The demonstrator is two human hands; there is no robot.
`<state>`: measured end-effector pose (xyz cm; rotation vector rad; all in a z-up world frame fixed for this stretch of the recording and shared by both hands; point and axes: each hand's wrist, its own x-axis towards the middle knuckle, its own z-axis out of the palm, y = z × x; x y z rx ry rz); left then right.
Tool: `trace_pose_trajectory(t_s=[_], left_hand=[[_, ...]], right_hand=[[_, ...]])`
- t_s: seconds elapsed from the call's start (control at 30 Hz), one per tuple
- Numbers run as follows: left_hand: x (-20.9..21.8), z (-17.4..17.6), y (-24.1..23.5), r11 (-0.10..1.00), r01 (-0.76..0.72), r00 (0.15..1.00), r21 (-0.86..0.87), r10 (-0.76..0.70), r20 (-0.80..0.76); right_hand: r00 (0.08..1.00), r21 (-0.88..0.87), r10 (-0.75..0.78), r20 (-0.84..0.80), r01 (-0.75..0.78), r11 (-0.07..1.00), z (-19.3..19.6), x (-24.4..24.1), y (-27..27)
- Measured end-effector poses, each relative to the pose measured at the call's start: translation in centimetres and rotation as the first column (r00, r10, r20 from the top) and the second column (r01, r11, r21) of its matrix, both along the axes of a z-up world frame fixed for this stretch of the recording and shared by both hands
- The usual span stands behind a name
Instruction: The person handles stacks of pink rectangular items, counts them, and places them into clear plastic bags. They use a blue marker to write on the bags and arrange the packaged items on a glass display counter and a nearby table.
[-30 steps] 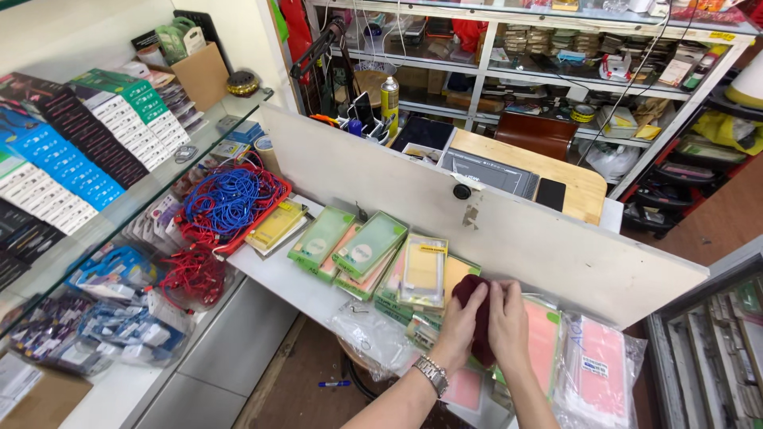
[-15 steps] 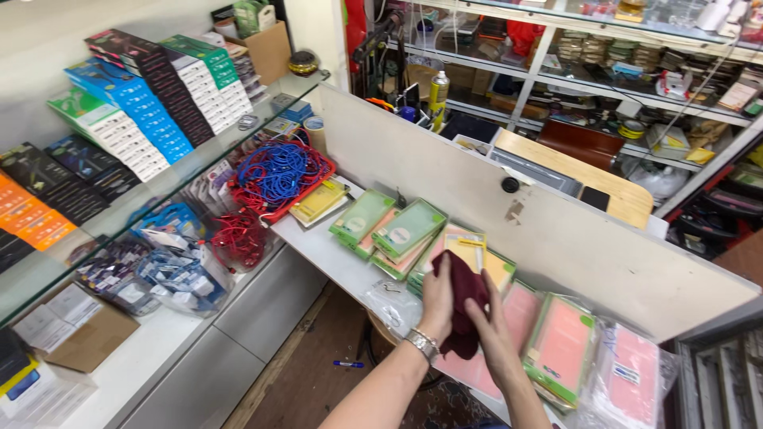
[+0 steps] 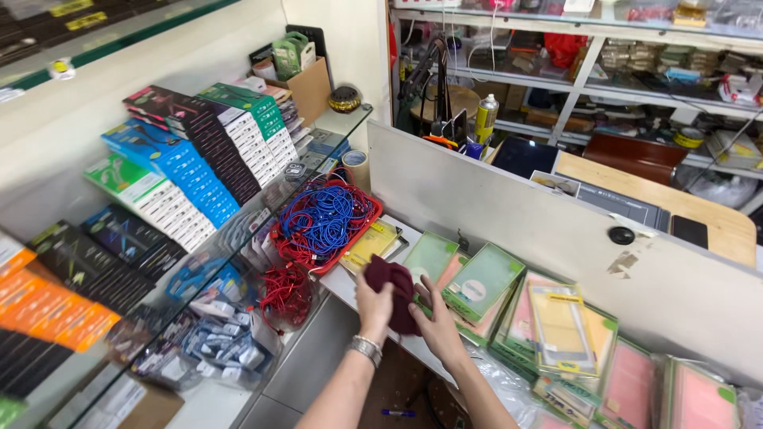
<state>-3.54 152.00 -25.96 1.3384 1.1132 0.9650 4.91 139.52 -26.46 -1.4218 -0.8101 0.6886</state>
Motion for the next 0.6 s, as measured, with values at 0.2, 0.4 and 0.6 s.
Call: trace_pose_trajectory(t_s=[0.2, 0.4, 0.6], left_hand=[[2.0, -4.5, 10.0, 0.981, 0.195, 0.894, 0.009, -0.173, -0.414], [8.5, -10.3, 11.6, 0.810, 0.522, 0.803, 0.267, -0.362, -0.473], [11.1, -10.1, 13.3, 0.839, 0.516, 0.701, 0.171, -0.299, -0.648]], right_hand=[[0.970, -0.417, -0.214, 0.118, 0.244, 0.876, -4.0, 3.4, 1.9], [0.824, -0.493, -0.226, 0.520, 0.505, 0.708, -4.9, 6.0, 1.9], [0.582, -0.480, 0.062, 0.811, 0.600, 0.640, -2.6, 5.7, 1.6]])
